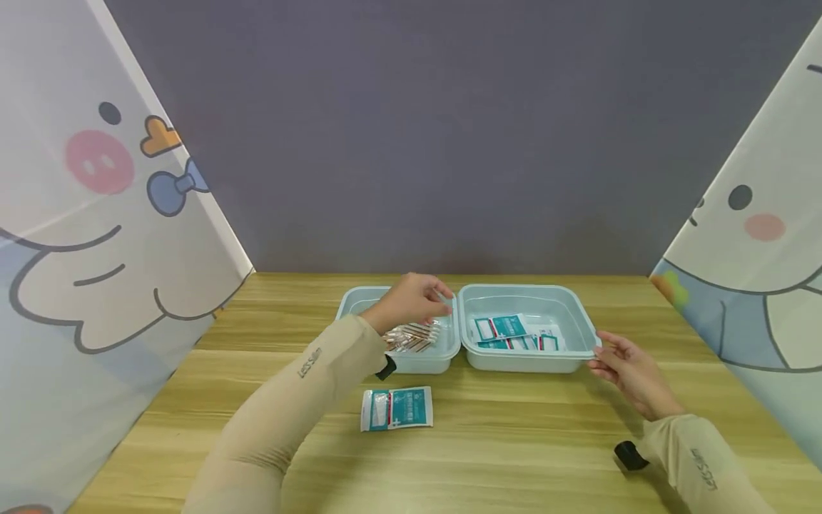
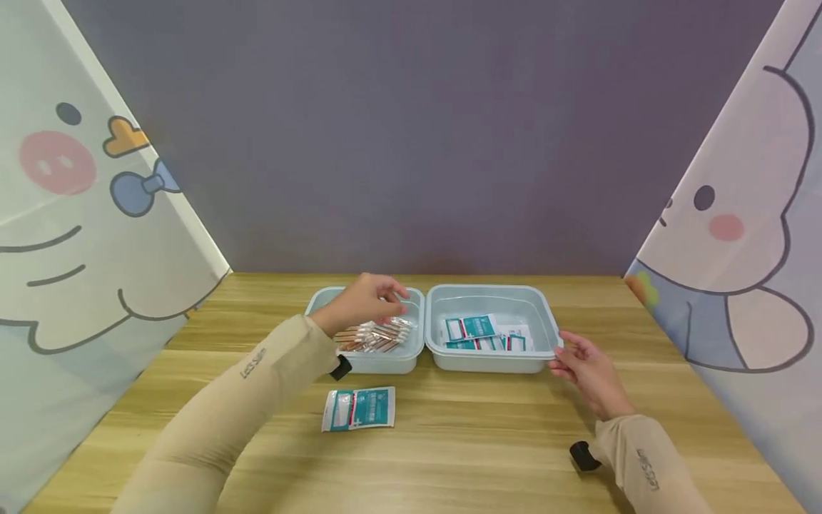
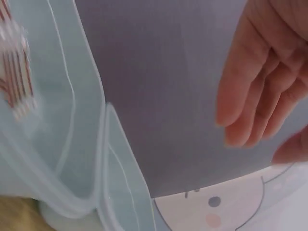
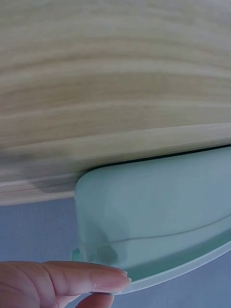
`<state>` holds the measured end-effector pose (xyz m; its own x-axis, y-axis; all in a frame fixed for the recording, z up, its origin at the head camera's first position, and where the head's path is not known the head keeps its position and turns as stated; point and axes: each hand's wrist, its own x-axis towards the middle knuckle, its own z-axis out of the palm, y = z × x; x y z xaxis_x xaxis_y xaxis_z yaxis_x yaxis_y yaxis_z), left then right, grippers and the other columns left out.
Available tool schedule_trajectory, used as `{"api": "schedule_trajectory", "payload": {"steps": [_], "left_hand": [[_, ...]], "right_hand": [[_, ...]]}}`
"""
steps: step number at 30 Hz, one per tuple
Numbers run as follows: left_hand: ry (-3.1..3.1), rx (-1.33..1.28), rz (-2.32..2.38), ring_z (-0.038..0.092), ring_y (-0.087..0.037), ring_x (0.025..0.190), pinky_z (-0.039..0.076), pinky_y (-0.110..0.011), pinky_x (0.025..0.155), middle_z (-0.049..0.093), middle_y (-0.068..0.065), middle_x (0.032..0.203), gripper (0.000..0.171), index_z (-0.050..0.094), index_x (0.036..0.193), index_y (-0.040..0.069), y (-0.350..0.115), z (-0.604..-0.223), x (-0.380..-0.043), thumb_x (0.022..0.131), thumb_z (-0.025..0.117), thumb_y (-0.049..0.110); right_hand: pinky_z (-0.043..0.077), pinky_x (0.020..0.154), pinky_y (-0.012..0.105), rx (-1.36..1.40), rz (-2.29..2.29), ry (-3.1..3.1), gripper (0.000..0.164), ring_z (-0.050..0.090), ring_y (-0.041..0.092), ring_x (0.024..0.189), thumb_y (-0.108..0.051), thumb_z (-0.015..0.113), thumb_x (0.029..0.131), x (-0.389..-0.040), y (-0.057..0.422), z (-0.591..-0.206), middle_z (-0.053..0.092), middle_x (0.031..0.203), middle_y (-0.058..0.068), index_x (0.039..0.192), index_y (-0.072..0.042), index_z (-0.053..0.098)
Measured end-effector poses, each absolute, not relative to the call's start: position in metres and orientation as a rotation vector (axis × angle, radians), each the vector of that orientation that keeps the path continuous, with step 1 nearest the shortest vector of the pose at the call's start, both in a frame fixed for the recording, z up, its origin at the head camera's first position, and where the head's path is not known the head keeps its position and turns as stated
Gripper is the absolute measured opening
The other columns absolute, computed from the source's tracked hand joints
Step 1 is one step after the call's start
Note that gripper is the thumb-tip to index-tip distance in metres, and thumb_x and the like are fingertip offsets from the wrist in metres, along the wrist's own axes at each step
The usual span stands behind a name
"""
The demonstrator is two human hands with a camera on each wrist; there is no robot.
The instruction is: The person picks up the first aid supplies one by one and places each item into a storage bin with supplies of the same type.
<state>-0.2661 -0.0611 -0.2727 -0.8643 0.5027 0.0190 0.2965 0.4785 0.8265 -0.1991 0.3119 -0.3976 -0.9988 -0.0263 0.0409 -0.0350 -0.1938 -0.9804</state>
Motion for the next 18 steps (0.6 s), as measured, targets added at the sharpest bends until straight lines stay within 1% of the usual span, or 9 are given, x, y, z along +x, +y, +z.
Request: {"api": "schedule_trajectory", "payload": {"steps": [2, 7, 10, 12, 14, 18], "left_hand": [[2.520, 0.751, 1.257, 0.063, -0.018, 0.062, 0.057, -0.034, 0.063, 0.069, -0.006, 0.082, 0.021, 0.067, 0.105, -0.001, -0.078, -0.276, -0.258, 0.086, 0.070, 0.007], [2.550, 0.774, 1.169, 0.061, -0.017, 0.062, 0.053, -0.028, 0.059, 0.068, -0.002, 0.079, 0.019, 0.067, 0.103, -0.001, -0.114, -0.288, -0.242, 0.087, 0.069, 0.009], [2.543, 0.752, 1.186, 0.063, -0.026, 0.065, 0.053, -0.029, 0.059, 0.067, -0.002, 0.077, 0.017, 0.067, 0.101, -0.001, -0.129, -0.297, -0.237, 0.087, 0.069, 0.009], [2.536, 0.734, 1.202, 0.063, -0.033, 0.068, 0.054, -0.032, 0.059, 0.068, -0.003, 0.077, 0.016, 0.068, 0.099, -0.001, -0.137, -0.303, -0.234, 0.086, 0.070, 0.008], [2.533, 0.727, 1.200, 0.064, -0.035, 0.070, 0.055, -0.034, 0.060, 0.068, -0.004, 0.080, 0.014, 0.068, 0.098, -0.001, -0.145, -0.309, -0.233, 0.086, 0.070, 0.006], [2.555, 0.759, 1.142, 0.064, -0.023, 0.074, 0.054, -0.030, 0.063, 0.068, -0.004, 0.084, 0.016, 0.068, 0.098, -0.001, -0.157, -0.320, -0.230, 0.084, 0.071, 0.005]], "right_hand": [[0.056, 0.069, 0.018, 0.080, 2.424, -2.000, 0.029, 0.065, 0.010, 0.074, -0.002, 0.055, 0.097, -0.199, 0.312, -0.398, 0.058, 0.087, 0.000, 0.104, -0.030, 0.060], [0.056, 0.068, 0.018, 0.093, 2.434, -1.999, 0.029, 0.065, 0.010, 0.074, -0.001, 0.055, 0.096, -0.199, 0.314, -0.398, 0.059, 0.087, 0.001, 0.104, -0.029, 0.058], [0.056, 0.068, 0.018, 0.097, 2.444, -1.992, 0.031, 0.066, 0.011, 0.074, 0.001, 0.054, 0.096, -0.199, 0.316, -0.397, 0.060, 0.087, 0.001, 0.103, -0.029, 0.060], [0.056, 0.068, 0.018, 0.103, 2.443, -1.996, 0.033, 0.065, 0.011, 0.074, 0.001, 0.054, 0.096, -0.200, 0.316, -0.397, 0.059, 0.087, 0.001, 0.103, -0.030, 0.061], [0.056, 0.068, 0.018, 0.107, 2.445, -2.000, 0.034, 0.065, 0.011, 0.074, 0.001, 0.054, 0.096, -0.200, 0.316, -0.397, 0.059, 0.087, 0.001, 0.102, -0.031, 0.061], [0.056, 0.068, 0.018, 0.126, 2.460, -2.000, 0.034, 0.066, 0.011, 0.074, 0.001, 0.054, 0.096, -0.202, 0.316, -0.397, 0.059, 0.088, 0.001, 0.102, -0.031, 0.062]]}}
